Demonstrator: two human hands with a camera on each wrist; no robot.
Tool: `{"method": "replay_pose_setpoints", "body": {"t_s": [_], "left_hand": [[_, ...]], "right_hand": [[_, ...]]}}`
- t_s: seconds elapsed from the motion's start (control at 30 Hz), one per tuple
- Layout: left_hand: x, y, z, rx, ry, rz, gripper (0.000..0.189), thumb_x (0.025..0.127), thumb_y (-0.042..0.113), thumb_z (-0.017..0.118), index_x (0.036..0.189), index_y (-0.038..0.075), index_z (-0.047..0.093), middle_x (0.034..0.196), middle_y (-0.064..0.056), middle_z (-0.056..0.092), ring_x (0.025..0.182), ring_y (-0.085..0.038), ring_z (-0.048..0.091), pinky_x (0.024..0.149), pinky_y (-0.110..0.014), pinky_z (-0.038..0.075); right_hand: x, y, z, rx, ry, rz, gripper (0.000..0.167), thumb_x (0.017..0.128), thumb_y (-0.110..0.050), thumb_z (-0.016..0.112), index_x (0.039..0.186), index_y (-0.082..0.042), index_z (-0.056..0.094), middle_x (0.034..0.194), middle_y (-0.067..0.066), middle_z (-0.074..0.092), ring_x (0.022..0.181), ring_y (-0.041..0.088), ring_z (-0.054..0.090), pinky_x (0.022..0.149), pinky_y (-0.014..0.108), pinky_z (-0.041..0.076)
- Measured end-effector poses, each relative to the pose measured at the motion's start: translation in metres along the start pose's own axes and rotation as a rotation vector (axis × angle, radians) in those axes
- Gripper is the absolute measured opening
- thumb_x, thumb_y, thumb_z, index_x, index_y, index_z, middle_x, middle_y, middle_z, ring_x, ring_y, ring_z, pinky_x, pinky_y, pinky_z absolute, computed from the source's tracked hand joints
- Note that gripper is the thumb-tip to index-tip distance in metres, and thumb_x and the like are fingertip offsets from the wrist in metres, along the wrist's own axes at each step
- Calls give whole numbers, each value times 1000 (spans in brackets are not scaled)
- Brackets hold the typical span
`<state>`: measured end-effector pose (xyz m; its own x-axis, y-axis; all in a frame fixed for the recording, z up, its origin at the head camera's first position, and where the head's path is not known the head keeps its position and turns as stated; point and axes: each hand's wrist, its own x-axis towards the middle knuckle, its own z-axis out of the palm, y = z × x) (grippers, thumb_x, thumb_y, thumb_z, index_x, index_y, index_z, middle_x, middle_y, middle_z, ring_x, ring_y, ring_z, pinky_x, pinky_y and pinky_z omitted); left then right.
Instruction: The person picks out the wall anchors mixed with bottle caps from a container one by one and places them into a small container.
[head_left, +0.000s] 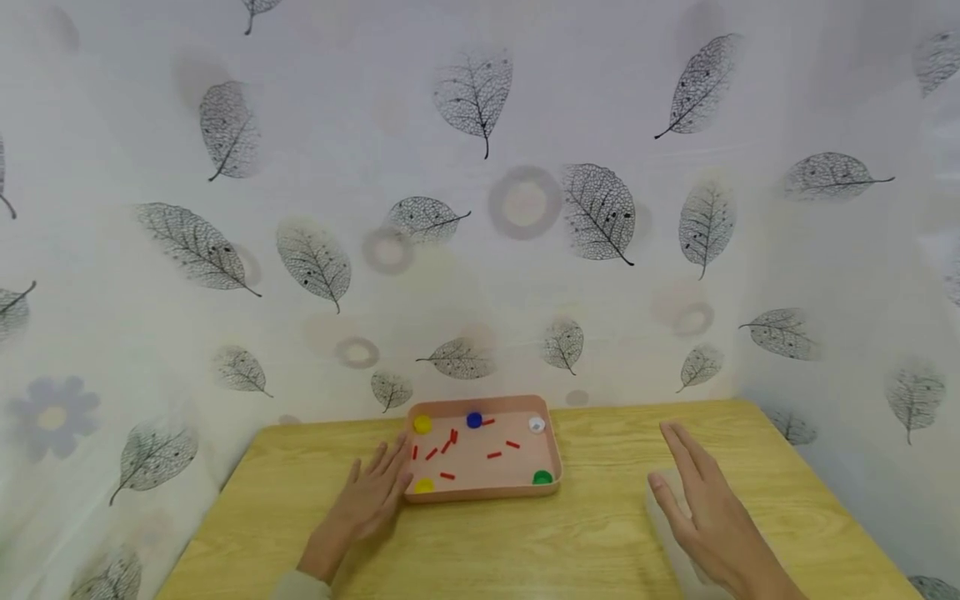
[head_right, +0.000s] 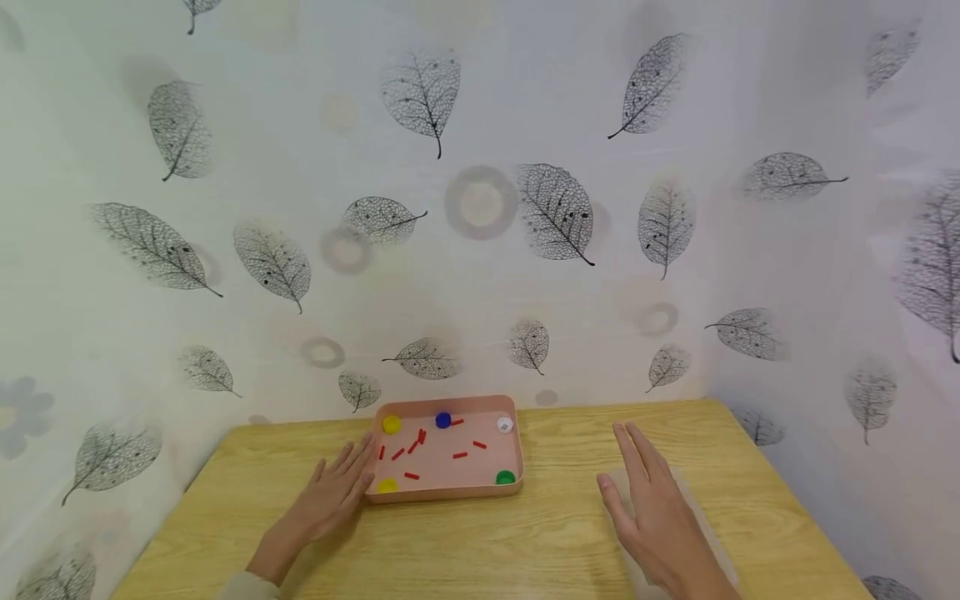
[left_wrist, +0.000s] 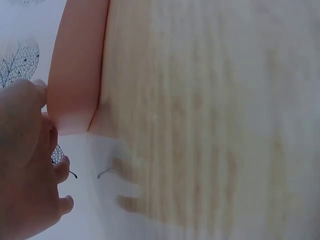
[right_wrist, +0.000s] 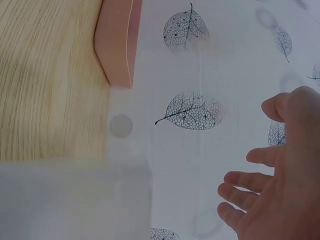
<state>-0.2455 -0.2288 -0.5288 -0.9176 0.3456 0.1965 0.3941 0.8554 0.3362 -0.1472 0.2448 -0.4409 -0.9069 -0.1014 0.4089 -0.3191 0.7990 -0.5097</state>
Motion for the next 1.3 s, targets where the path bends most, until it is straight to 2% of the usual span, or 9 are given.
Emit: {"method": "replay_pose_setpoints", "body": {"t_s": [0.13, 0.27, 0.63, 0.73, 0.87, 1.0, 1.17, 1.3], "left_hand": [[-3, 8, -4, -3, -8, 8, 55, 113, 32, 34, 161, 5, 32, 167, -13, 28, 149, -48, 27, 113, -75, 14], [-8, 14, -5, 25, -16, -6, 55, 113, 32, 36, 162, 7, 30, 167, -10, 27, 150, -45, 26, 116, -72, 13], [-28, 30, -2, 36, 29, -3, 56, 112, 33, 40, 161, 8, 33, 166, -8, 32, 148, -44, 31, 115, -71, 18], [-32, 35, -5, 21, 6, -14, 56, 112, 33, 40, 161, 8, 32, 167, -9, 31, 148, -46, 30, 115, -71, 16], [-38, 42, -9, 51, -45, -47, 58, 112, 37, 35, 162, 9, 29, 168, -6, 27, 152, -41, 26, 118, -67, 13], [-44, 46, -8, 44, -58, -58, 59, 113, 40, 33, 164, 11, 26, 169, -4, 24, 152, -41, 25, 118, -68, 12], [-49, 47, -4, 46, -26, -27, 58, 112, 38, 38, 164, 13, 28, 169, -3, 26, 148, -46, 32, 115, -72, 16], [-52, 51, -4, 70, -58, -48, 59, 112, 40, 36, 163, 13, 29, 169, -2, 26, 150, -42, 30, 117, -69, 15]], "right_hand": [[4, -10, 10, 12, -6, -4, 71, 108, -34, 53, 167, -23, 13, 166, 19, 25, 143, 51, 32, 98, 74, 36], [8, -17, 20, 21, 0, -26, 71, 108, -34, 54, 167, -22, 15, 165, 19, 28, 144, 48, 33, 101, 73, 36], [17, -26, 47, 74, 31, -59, 70, 104, -30, 63, 163, -17, 28, 161, 19, 35, 142, 46, 37, 101, 74, 37], [20, -28, 54, 85, 32, -73, 70, 103, -30, 64, 162, -16, 30, 160, 17, 37, 142, 45, 38, 101, 73, 39], [23, -29, 62, 95, 26, -83, 69, 102, -27, 66, 161, -14, 33, 159, 17, 38, 141, 45, 40, 100, 73, 40], [25, -28, 68, 104, 27, -88, 68, 99, -22, 69, 158, -11, 37, 157, 18, 40, 139, 46, 42, 100, 73, 40], [27, -27, 75, 113, 31, -108, 65, 98, -22, 72, 154, -8, 43, 151, 19, 46, 130, 41, 52, 97, 68, 46], [29, -26, 83, 126, 39, -133, 60, 97, -23, 73, 149, -7, 48, 144, 16, 53, 118, 34, 59, 89, 60, 53]]}}
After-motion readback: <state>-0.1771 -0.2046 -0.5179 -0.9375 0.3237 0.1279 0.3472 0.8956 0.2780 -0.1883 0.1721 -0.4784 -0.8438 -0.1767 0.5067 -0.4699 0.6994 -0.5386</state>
